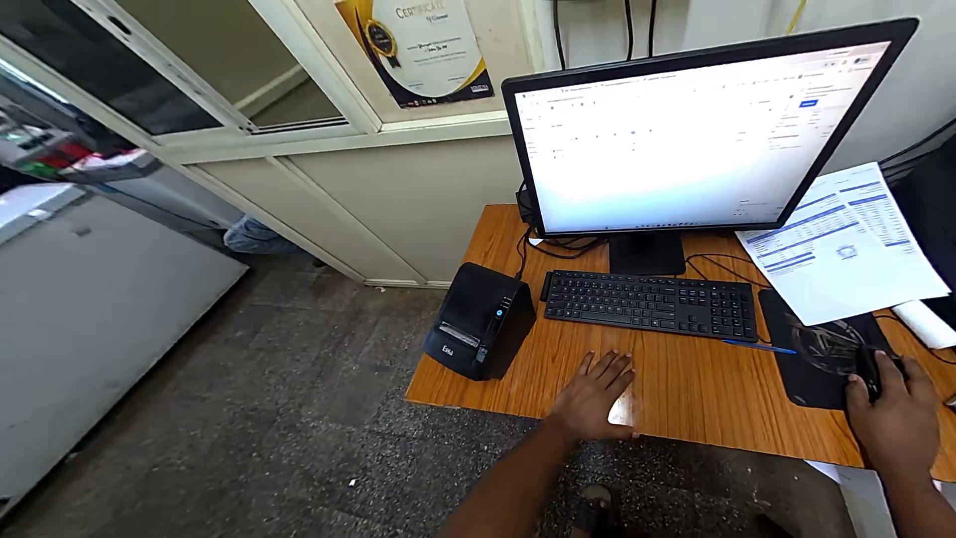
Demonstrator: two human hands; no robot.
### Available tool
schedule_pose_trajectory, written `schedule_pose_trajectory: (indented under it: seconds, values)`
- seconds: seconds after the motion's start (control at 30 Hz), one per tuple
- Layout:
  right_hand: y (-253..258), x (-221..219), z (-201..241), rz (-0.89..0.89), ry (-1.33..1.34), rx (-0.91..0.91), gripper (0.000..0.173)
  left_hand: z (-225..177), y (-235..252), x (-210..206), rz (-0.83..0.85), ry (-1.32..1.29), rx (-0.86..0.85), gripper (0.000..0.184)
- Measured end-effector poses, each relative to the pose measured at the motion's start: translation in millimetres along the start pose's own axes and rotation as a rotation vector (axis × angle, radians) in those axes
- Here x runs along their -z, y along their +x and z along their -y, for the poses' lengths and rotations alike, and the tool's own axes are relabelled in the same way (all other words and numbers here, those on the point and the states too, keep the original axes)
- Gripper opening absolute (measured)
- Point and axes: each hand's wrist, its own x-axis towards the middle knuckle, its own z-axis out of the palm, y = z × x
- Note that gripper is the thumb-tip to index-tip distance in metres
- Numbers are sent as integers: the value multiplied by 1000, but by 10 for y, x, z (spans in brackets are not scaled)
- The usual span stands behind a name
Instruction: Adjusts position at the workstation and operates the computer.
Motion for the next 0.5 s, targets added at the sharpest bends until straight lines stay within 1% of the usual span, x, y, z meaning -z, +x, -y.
schedule_pose_trajectory:
  seconds: [0.1, 0.27, 0.5]
  values:
    - [-28, 47, 45, -21, -3, -5, 53, -15, -7, -4, -51, -9, -7, 104]
    - [-14, -2, 15, -30, -31, -38, 51, -11, 25, -51, -71, 69, -18, 108]
    - [-13, -32, -9, -30, -53, -68, 52, -19, 29, -48, -74, 92, -15, 108]
